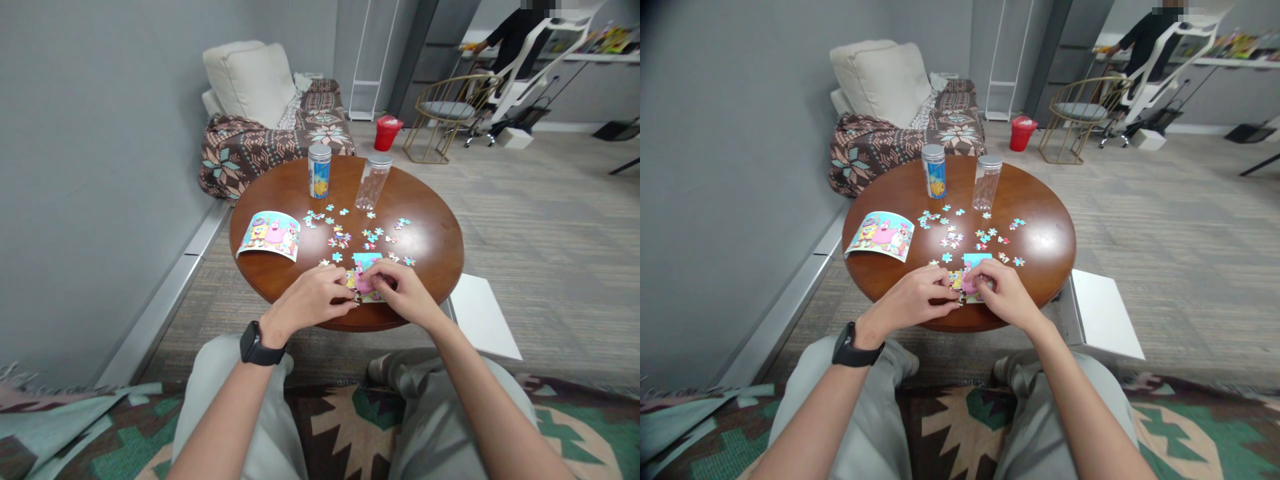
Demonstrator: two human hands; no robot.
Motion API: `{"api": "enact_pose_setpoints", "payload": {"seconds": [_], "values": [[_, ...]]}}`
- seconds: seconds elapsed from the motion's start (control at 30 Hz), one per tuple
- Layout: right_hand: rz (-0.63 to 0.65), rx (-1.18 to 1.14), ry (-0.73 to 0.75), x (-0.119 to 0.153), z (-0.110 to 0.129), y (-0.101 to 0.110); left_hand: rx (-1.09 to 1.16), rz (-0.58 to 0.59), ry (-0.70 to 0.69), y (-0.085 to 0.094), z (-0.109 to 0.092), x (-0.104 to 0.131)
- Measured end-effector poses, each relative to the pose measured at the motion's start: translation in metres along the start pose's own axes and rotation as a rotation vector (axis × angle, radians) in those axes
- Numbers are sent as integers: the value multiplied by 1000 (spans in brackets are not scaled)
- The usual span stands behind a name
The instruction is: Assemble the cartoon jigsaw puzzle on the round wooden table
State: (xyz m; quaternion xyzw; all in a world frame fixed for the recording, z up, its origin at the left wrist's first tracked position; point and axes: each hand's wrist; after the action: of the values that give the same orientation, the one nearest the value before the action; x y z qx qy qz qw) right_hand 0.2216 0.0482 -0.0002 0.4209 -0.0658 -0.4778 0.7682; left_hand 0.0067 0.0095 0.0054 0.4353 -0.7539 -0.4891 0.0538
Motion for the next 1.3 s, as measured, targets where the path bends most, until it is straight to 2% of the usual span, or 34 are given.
{"api": "enact_pose_setpoints", "payload": {"seconds": [0.33, 1.3], "values": [[16, -1, 18, 0, 1, -1, -87, -24, -67, -7, -3, -2], [49, 16, 5, -1, 1, 1, -146, -46, -89, -2, -3, -2]]}}
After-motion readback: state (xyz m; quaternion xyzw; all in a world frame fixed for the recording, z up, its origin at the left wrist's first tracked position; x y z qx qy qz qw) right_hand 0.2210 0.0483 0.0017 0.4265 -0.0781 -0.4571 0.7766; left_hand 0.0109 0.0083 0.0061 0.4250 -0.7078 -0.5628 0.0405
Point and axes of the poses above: each hand's wrist, its own x-axis away from the middle knuckle, its own y-axis out of the back of the hand, z = x × y, and after that the axes turned 11 degrees about x, right-handed
